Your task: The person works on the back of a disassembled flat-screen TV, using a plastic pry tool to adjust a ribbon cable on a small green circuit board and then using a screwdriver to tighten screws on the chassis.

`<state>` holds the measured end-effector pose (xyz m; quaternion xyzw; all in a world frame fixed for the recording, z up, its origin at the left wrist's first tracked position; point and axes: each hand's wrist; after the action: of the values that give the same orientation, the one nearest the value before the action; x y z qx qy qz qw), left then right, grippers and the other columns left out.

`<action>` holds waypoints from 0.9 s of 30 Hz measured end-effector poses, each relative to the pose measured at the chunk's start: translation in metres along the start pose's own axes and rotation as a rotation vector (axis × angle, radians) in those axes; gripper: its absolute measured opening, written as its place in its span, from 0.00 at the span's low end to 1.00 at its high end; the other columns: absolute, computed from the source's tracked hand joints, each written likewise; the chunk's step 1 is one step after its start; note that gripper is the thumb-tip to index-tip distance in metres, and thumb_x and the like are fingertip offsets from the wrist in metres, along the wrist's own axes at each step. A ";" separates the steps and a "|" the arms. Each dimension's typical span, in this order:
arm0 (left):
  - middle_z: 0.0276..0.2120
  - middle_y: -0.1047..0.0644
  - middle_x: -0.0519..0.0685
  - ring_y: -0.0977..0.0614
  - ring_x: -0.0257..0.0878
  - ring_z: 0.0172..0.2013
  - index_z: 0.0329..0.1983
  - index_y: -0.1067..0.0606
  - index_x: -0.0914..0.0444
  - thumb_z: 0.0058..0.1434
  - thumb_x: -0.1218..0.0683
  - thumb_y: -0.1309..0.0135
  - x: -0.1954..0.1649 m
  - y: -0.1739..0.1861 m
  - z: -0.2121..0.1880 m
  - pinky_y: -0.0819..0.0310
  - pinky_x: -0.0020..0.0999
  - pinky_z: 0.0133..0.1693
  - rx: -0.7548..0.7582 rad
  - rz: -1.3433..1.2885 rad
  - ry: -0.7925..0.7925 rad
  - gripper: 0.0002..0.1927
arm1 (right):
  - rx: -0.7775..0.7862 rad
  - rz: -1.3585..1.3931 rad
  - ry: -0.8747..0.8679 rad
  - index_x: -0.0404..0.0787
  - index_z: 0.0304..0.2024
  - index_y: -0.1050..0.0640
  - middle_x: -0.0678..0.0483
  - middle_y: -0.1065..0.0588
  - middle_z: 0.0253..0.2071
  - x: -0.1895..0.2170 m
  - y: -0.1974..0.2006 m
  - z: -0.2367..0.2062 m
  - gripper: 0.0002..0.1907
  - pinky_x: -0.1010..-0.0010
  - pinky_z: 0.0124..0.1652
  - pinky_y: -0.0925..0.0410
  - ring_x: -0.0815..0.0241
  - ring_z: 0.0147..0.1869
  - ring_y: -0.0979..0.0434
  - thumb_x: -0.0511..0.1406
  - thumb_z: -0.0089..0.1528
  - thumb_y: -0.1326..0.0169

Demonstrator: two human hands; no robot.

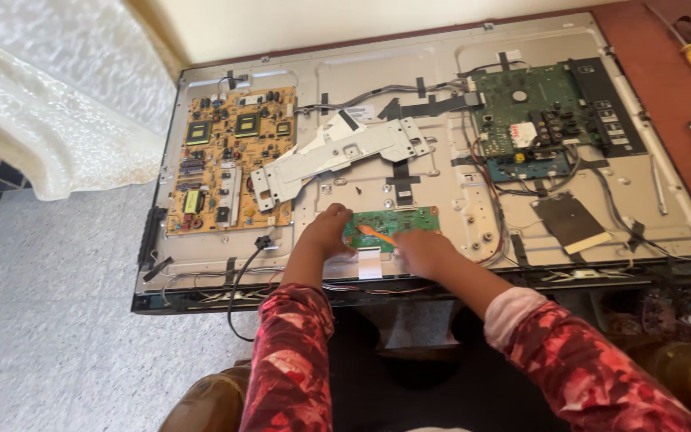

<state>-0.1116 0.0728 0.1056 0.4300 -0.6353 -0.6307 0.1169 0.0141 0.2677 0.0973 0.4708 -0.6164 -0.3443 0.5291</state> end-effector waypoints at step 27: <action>0.64 0.31 0.43 0.25 0.46 0.60 0.64 0.30 0.56 0.40 0.49 0.25 0.018 -0.017 -0.002 0.28 0.41 0.58 -0.064 -0.085 -0.021 0.45 | 0.175 -0.169 -0.150 0.50 0.53 0.23 0.48 0.19 0.40 -0.079 0.021 -0.003 0.16 0.51 0.44 0.28 0.45 0.45 0.17 0.46 0.68 0.55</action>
<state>-0.1140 0.0615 0.0837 0.4461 -0.5972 -0.6595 0.0971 0.0126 0.3495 0.0913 0.5385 -0.6398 -0.3667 0.4076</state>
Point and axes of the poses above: each hand's wrist, its own z-axis towards the middle knuckle, its own y-axis out of the back of the hand, x = y × z
